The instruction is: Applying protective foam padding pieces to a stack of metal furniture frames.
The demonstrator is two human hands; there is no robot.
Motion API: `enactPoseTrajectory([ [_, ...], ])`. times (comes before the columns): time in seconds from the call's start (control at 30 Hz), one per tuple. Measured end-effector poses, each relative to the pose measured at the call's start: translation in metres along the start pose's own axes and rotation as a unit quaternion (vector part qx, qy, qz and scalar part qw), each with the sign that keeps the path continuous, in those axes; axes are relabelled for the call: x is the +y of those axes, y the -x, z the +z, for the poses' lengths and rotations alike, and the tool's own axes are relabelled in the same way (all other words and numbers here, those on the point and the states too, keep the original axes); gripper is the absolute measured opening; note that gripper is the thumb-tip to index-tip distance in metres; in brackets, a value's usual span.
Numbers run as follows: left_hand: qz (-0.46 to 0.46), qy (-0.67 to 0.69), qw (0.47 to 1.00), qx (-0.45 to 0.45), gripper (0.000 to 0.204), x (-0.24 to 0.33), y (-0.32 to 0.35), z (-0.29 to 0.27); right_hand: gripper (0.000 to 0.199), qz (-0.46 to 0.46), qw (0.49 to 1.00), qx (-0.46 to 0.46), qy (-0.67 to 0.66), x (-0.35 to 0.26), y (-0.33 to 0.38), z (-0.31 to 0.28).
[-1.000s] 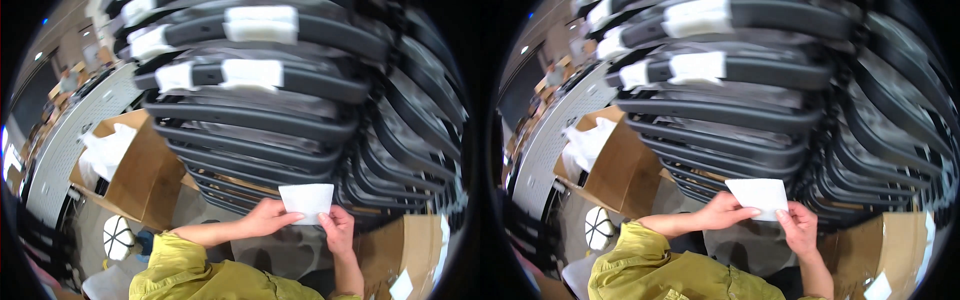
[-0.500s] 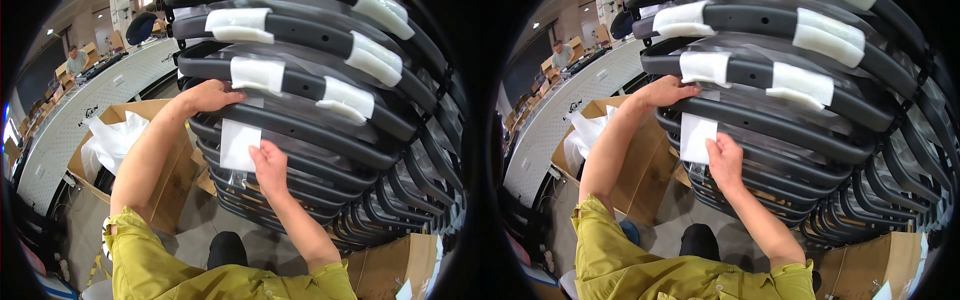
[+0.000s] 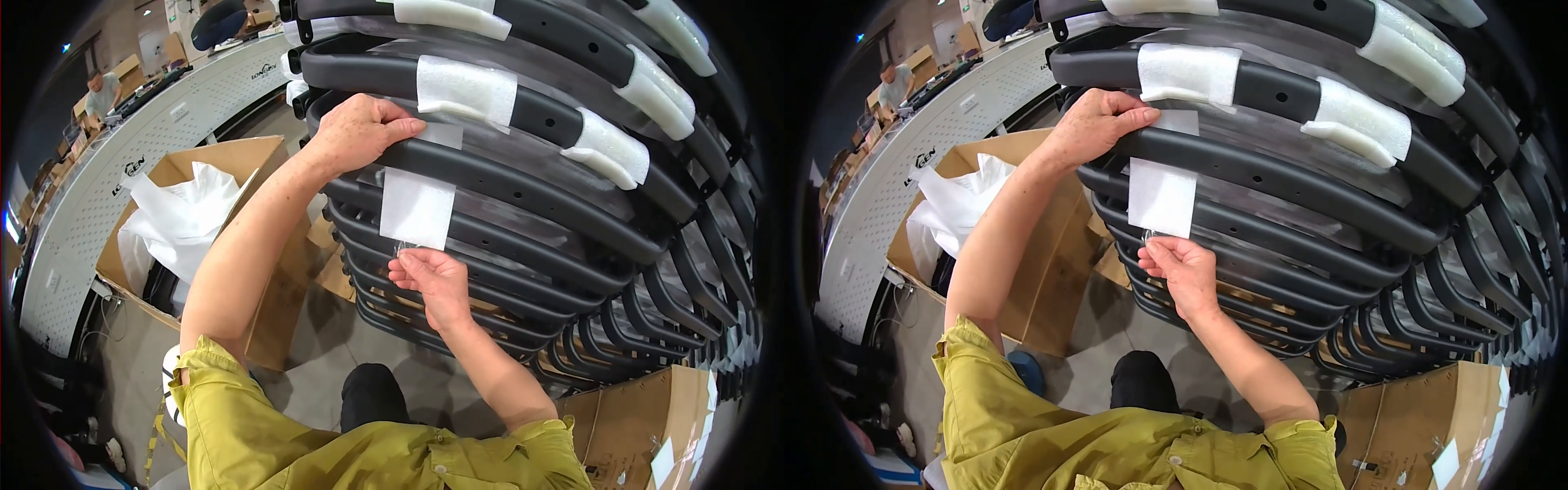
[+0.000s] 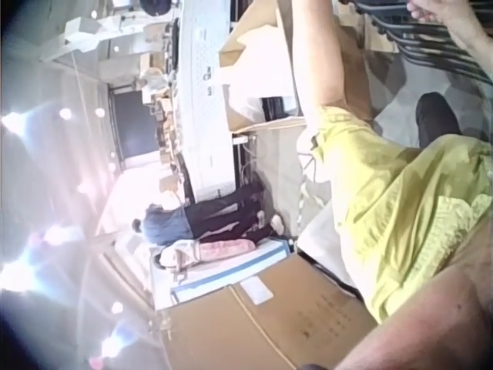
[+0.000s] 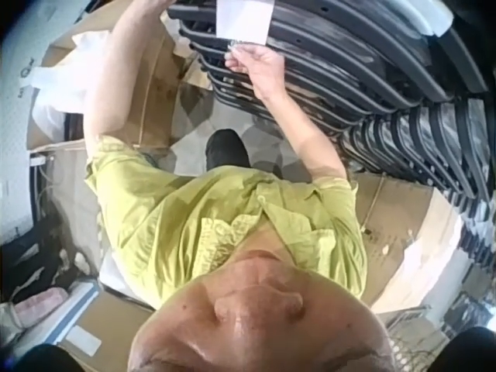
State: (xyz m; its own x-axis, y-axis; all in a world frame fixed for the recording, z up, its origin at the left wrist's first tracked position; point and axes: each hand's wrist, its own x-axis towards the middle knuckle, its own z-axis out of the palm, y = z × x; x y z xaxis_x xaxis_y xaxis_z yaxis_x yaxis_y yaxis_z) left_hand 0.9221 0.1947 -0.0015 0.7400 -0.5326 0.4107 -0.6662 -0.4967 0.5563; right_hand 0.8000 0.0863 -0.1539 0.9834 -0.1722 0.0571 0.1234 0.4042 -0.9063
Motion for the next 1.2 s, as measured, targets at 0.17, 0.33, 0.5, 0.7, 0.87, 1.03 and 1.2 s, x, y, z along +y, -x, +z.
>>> enactPoseTrajectory([
  [0.17, 0.181, -0.043, 0.966, 0.181, 0.022, -0.008, 0.013, 0.015, 0.014, -0.05, 0.996, -0.005, 0.072, -0.014, 0.004, 0.013],
  [0.33, 0.405, -0.097, 0.867, 0.273, 0.01, -0.012, 0.039, 0.015, 0.018, -0.081, 0.993, 0.001, 0.086, -0.044, -0.018, 0.019],
  [0.5, 0.461, -0.198, 0.832, 0.237, 0.019, -0.024, 0.04, 0.022, 0.017, -0.108, 0.989, -0.014, 0.098, -0.048, -0.021, 0.022],
  [0.7, 0.462, -0.128, 0.839, 0.256, 0.03, -0.023, 0.017, 0.039, 0.016, -0.107, 0.991, 0.005, 0.082, -0.041, -0.02, 0.017],
  [0.87, 0.347, -0.213, 0.878, 0.25, 0.043, -0.019, 0.023, 0.042, 0.02, -0.101, 0.992, -0.002, 0.075, -0.061, -0.011, 0.03],
  [1.03, 0.352, -0.163, 0.895, 0.221, 0.045, -0.025, 0.026, 0.037, 0.023, -0.066, 0.998, 0.004, -0.022, -0.084, -0.022, 0.05],
  [1.2, 0.362, -0.121, 0.918, 0.106, 0.055, -0.01, 0.032, 0.021, 0.024, 0.021, 0.989, -0.03, -0.146, -0.097, -0.031, 0.041],
])
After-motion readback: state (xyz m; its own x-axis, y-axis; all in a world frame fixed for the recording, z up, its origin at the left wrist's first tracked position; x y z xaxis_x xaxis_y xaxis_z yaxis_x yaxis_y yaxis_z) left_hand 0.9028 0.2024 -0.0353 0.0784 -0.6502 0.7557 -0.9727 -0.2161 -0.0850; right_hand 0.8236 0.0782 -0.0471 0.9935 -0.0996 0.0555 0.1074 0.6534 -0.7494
